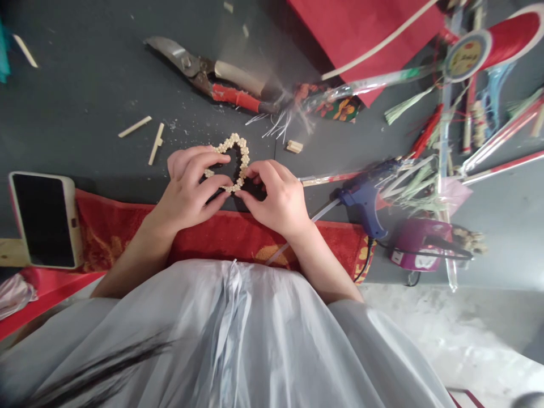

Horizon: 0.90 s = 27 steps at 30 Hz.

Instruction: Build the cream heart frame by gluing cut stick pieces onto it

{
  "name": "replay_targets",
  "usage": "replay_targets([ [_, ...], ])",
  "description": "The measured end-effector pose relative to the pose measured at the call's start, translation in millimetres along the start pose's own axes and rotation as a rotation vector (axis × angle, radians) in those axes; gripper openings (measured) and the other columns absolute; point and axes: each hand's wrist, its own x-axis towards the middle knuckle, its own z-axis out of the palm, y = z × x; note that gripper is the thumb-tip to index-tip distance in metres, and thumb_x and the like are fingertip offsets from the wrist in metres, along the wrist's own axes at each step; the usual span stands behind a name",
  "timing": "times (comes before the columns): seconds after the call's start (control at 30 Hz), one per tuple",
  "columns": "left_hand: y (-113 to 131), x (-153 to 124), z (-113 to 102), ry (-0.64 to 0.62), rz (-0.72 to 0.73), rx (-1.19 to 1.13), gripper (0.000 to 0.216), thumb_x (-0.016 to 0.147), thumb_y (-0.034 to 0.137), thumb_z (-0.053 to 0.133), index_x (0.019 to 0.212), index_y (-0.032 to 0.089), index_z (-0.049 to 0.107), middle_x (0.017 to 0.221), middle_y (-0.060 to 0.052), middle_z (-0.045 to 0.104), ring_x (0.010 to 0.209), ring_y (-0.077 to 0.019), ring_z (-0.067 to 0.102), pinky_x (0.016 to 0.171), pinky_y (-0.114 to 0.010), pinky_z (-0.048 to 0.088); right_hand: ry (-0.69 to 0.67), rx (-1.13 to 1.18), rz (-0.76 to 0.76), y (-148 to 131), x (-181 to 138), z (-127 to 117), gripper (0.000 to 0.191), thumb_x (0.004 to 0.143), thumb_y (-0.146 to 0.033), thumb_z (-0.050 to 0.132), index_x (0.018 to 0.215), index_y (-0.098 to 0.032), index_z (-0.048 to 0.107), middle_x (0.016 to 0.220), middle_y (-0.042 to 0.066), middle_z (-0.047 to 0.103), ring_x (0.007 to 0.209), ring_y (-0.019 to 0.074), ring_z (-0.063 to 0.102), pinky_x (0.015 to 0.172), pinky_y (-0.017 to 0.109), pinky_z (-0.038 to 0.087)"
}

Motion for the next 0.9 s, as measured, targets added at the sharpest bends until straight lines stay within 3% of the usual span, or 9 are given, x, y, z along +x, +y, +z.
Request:
replay_targets([
  [0.57,0.3,-0.5,-0.1,0.001,-0.02,0.006,0.015,0.096,0.026,0.054,0.104,0.027,0.067,0.141,-0.006,0.057,0.137,-0.0298,0.048,0.113,-0.054,0.036,0.016,0.032,-0.013,-1.1,0.2,0.2,0.02,0.082,-0.028,0.074,0.094,-0.024,0.059,0.085,0.0,0.069,0.07,0.0154,0.061,0.064,0.029,0.052],
  [0.77,1.8,-3.2,-0.8,0.064,-0.04,0.017,0.014,0.094,0.028,0.061,0.102,0.031,0.071,0.14,-0.006,0.057,0.133,-0.0312,0.049,0.11,-0.058,0.033,-0.012,0.0,0.037,-1.6,-0.5,-0.3,0.019,0.083,-0.034,0.072,0.092,-0.025,0.058,0.083,0.001,0.069,0.068,0.0165,0.061,0.063,0.032,0.053],
  [0.9,1.7,-5.7,0.9,0.11,-0.03,0.107,0.012,0.093,0.032,0.064,0.1,0.032,0.073,0.128,-0.007,0.061,0.123,-0.0298,0.051,0.103,-0.056,0.035,0.001,0.004,0.025,-2.0,-0.5,-0.1,0.02,0.083,-0.033,0.073,0.092,-0.024,0.058,0.083,0.001,0.069,0.067,0.0161,0.061,0.062,0.031,0.053],
])
